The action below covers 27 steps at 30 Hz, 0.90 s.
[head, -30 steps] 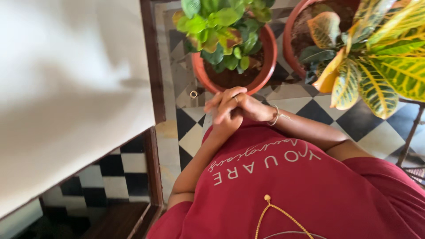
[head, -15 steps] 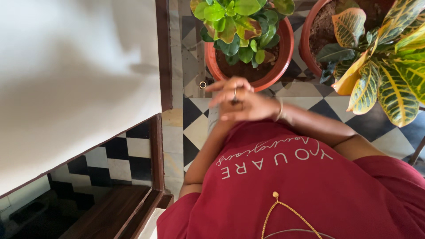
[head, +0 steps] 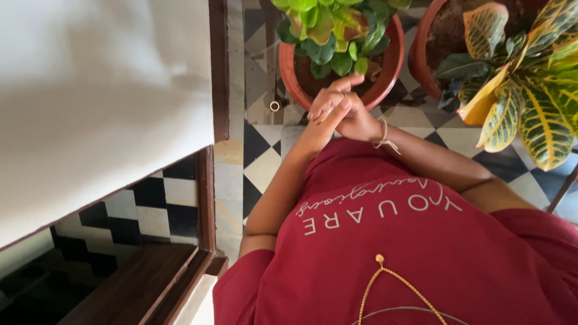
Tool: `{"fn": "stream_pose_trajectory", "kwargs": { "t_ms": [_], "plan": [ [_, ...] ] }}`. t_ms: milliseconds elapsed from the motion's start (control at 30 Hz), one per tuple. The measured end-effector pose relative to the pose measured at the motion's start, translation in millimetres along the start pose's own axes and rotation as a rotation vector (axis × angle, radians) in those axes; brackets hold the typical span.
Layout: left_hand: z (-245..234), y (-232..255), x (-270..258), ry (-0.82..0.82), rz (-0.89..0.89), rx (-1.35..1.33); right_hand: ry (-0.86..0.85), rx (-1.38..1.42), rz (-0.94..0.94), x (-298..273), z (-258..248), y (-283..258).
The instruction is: The person sprays water onto the leaves of two potted plants using a small spray bottle. They alternate between a green-leafed plant and a yellow-green variegated plant, holding the leaves with one hand while spraying with the other.
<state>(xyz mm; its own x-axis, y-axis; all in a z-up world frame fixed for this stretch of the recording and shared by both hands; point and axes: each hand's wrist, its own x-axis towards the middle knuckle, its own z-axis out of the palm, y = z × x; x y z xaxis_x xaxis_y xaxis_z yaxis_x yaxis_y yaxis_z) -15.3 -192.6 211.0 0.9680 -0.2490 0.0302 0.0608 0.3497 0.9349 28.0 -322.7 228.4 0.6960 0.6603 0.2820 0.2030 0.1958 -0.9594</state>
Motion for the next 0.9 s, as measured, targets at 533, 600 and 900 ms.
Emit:
{"fn": "stream_pose_trajectory", "kwargs": {
  "t_ms": [533, 600, 900],
  "plan": [
    [2, -11, -7, 0.116, 0.267, -0.101, 0.138, -0.222, 0.049, 2, 26, 18],
    [0, -11, -6, 0.1, 0.268, -0.121, 0.141, -0.199, 0.029, 0, 27, 20],
    [-14, 13, -8, -0.043, -0.034, -0.015, -0.008, -0.233, -0.002, -1, 16, 3]
  ]
}}
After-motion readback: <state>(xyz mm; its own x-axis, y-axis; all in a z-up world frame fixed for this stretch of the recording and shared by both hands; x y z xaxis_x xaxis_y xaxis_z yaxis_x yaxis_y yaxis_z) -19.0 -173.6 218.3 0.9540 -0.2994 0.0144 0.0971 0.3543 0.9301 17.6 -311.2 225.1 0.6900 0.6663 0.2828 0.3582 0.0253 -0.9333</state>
